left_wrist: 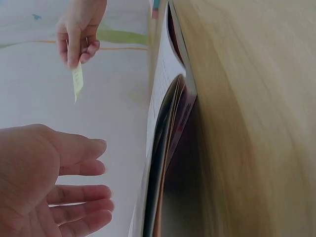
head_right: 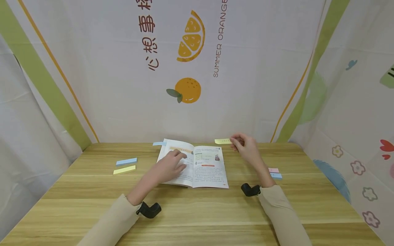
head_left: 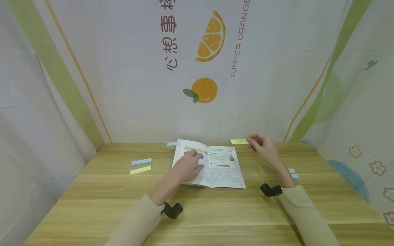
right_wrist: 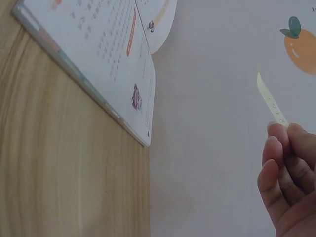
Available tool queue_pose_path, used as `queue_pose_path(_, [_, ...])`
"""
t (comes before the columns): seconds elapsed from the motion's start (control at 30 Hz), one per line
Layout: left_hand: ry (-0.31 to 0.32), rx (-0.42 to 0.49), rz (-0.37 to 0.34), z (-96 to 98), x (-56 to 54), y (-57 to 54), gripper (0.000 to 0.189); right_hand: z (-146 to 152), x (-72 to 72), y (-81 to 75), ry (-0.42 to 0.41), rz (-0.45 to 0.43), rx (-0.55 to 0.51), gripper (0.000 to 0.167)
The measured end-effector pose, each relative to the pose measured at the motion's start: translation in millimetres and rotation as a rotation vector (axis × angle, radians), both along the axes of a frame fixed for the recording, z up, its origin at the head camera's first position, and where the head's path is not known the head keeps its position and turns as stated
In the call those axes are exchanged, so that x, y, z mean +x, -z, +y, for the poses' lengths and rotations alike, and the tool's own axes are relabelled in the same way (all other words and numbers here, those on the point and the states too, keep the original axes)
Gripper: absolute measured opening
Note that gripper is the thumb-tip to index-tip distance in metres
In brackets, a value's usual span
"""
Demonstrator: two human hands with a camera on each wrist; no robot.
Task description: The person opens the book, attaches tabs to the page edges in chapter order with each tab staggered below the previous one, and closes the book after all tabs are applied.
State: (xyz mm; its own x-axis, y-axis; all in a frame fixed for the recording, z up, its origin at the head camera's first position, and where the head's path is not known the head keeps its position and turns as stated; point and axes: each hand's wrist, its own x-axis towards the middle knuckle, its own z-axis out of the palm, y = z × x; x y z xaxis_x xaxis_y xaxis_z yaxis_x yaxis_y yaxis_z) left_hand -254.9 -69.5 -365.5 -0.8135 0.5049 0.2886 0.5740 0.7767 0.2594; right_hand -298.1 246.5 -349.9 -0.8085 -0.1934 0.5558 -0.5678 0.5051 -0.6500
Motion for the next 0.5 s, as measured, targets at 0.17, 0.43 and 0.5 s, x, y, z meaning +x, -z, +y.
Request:
queue_pose_path(0.17, [0.003,-0.045,-0.029,16.3,-3.7,3.6,0.036,10.8,-14.7,13.2,-0.005,-0.006,-0.011,0.017])
queue_pose_path(0.43, [0.012,-0.088,-0.081,39.2,-6.3,1.4,0.037,17.5,-20.9,20.9,0.017,-0.093,0.014,0.019])
queue_pose_path(0.5, [0.009,-0.101,-0.095,44.7,-7.9,1.1,0.038,19.0,-23.5,23.6,0.021,-0.125,0.025,0.019])
